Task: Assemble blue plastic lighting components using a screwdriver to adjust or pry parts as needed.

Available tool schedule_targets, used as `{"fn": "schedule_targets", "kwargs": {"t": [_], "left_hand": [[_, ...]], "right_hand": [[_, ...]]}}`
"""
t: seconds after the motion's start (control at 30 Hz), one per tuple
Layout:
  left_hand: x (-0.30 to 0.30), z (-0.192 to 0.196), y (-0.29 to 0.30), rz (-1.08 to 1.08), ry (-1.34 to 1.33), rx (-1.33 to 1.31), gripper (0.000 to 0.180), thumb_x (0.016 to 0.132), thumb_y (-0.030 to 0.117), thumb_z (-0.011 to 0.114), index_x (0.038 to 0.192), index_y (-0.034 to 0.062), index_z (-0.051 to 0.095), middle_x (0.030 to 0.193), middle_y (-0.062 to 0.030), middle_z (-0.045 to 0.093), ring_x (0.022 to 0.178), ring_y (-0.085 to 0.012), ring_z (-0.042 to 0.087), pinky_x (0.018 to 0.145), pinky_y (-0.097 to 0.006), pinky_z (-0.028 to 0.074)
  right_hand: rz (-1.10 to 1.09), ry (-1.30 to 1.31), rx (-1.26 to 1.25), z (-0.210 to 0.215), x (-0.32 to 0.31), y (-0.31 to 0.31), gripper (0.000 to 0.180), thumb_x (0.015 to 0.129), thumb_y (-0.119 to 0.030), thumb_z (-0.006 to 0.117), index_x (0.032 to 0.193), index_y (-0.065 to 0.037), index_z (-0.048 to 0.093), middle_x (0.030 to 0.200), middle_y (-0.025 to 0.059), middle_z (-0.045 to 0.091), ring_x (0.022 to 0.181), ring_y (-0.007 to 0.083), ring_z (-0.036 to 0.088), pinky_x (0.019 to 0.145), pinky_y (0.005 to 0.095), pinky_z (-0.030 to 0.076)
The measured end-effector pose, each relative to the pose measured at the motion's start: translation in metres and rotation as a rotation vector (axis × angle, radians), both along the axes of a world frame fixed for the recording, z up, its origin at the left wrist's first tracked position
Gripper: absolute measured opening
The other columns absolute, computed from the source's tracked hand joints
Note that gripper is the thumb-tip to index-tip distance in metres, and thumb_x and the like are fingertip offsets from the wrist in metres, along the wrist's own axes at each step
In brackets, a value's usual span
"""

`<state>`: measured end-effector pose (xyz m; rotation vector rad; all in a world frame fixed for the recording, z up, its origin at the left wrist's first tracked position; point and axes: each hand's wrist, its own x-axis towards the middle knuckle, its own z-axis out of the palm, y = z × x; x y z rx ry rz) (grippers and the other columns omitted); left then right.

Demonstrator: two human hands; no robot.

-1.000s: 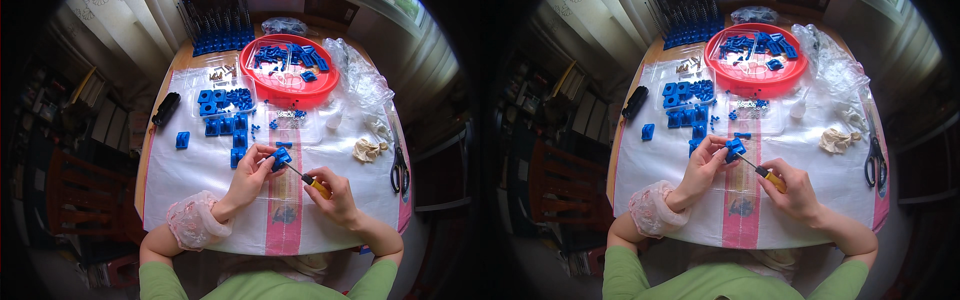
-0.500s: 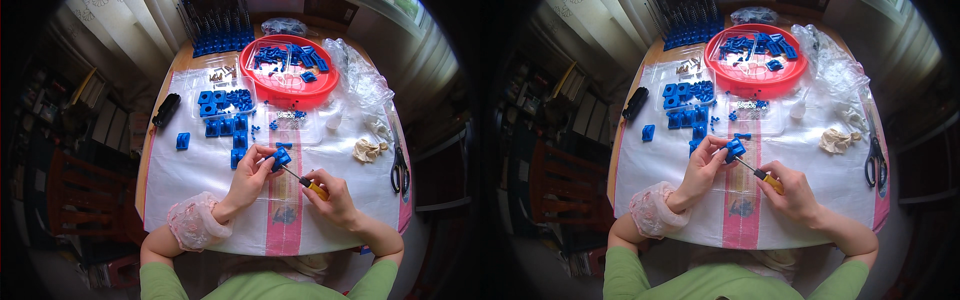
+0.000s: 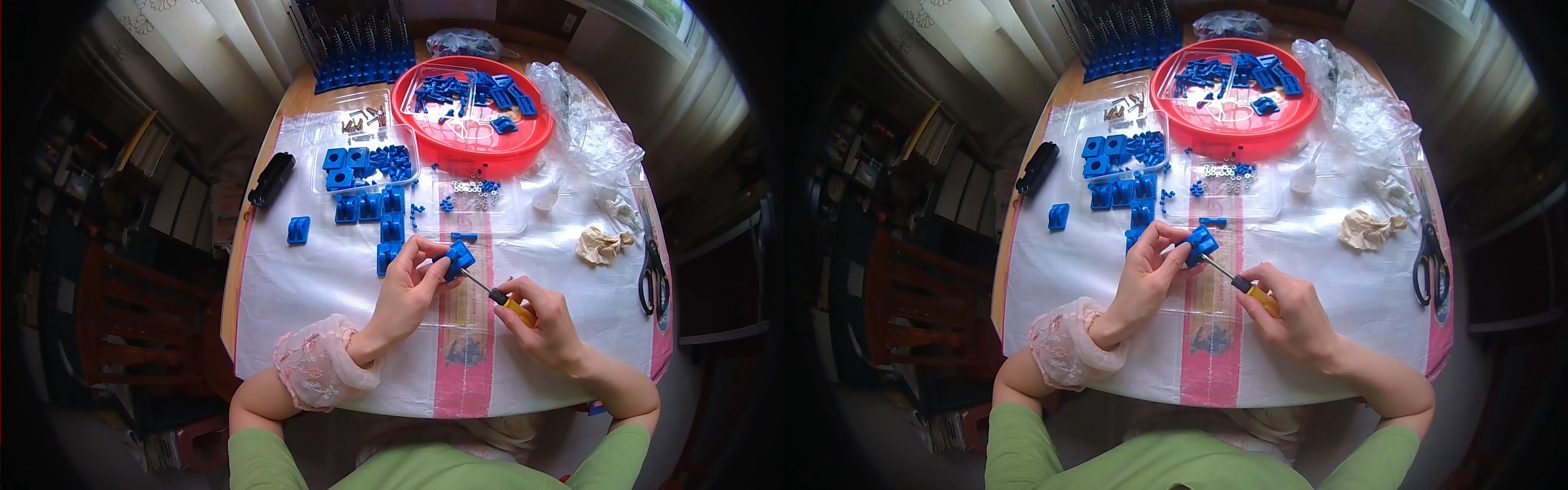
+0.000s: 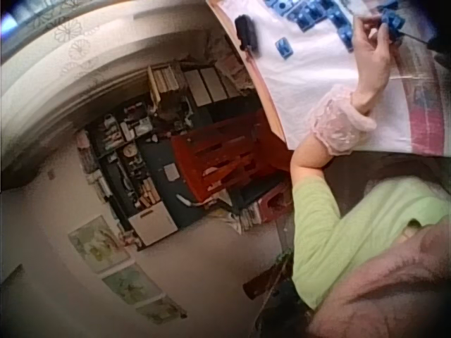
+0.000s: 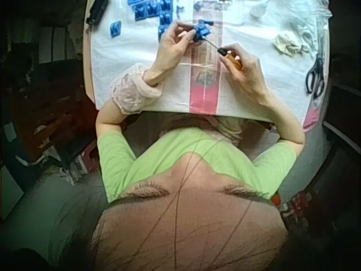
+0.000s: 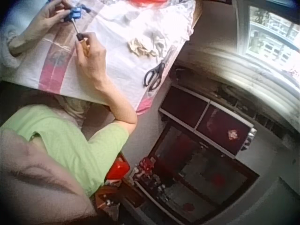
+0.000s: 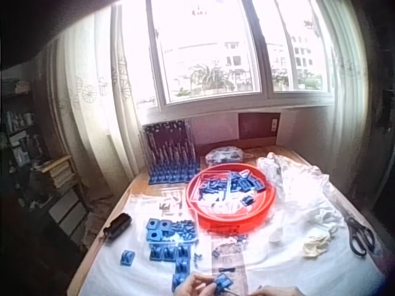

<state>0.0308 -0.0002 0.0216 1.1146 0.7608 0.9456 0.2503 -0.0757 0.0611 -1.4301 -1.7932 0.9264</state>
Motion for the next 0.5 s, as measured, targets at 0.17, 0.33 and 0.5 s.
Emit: {"fn": "schedule_targets", "kwargs": {"t": [0.17,0.33,0.5], "left_hand": [[0.0017,0.0065,-0.0022,0.006,0.028,0.007,0.012,0.103,0.003,0.054,0.113,0.0006,0.047,0.115,-0.0123,0.062,0.103,-0.0195,0.071,0.086,-0.028,0.061],[0.0011,0.0039,-0.0017,0.004,0.036,0.007,0.013,0.103,0.002,0.055,0.113,0.0008,0.047,0.114,-0.013,0.062,0.103,-0.0202,0.071,0.085,-0.028,0.061],[-0.0013,0.0016,0.0,-0.01,0.05,0.023,0.013,0.102,0.002,0.055,0.112,0.0019,0.047,0.116,-0.0141,0.064,0.105,-0.023,0.07,0.089,-0.033,0.062]], "right_hand": [[-0.022,-0.098,0.21,-0.0061,-0.001,-0.001,0.022,0.089,-0.005,0.071,0.108,0.001,0.061,0.087,0.0187,0.068,0.077,0.0367,0.07,0.066,0.0408,0.055],[-0.012,-0.13,0.227,-0.0058,-0.0007,-0.0003,0.022,0.089,-0.004,0.071,0.108,0.001,0.062,0.087,0.0182,0.069,0.075,0.0376,0.069,0.065,0.0415,0.055],[-0.001,0.026,-0.044,-0.0043,0.0047,0.003,0.016,0.094,-0.007,0.067,0.107,0.002,0.062,0.078,0.0149,0.068,0.067,0.0245,0.069,0.059,0.0349,0.052]]}}
